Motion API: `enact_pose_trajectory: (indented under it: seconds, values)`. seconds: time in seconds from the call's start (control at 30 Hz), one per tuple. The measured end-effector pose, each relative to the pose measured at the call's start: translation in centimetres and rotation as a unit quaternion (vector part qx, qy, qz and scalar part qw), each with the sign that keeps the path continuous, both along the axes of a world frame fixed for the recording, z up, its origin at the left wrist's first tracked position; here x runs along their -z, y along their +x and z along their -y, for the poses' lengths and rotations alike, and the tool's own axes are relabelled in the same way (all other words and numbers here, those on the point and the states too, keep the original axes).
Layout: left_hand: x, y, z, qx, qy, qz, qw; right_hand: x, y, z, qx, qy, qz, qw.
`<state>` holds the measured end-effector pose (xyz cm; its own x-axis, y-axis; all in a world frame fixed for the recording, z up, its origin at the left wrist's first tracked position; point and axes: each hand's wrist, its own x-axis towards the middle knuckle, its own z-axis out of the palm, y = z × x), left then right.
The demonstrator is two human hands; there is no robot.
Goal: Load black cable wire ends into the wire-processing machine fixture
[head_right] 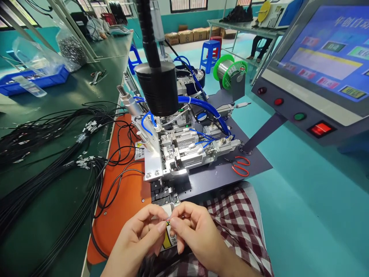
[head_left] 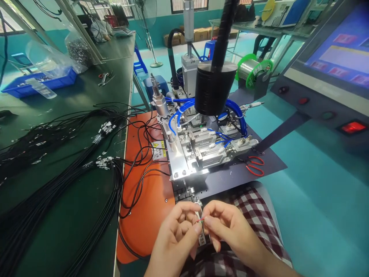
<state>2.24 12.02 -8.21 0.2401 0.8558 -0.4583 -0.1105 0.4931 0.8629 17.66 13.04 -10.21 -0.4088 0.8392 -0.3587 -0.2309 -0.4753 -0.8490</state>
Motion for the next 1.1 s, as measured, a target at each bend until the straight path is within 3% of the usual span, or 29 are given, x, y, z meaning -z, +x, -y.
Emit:
enact_pose_trajectory:
  seconds: [0.27, 0.57, 0.87, 1.1]
  values:
    - [0.5, 0.0, 0.0, -0.027, -0.017, -0.021, 0.999, 0.5, 0.1, 0.7, 0.033, 0.041, 0.094, 0.994]
    - [0.7, 0.0, 0.0, -0.029, -0.024, -0.018, 0.999, 0.8, 0.2, 0.7, 0.056, 0.182, 0.215, 0.958]
    - [0.4, 0.3, 0.2, -0.051, -0.046, -0.036, 0.997, -0.2, -0.2, 0.3, 0.037, 0.118, 0.195, 0.973]
    - [0.6, 0.3, 0.5, -0.054, -0.054, -0.003, 0.997, -0.8, -0.6, -0.2, 0.020, -0.004, 0.108, 0.994]
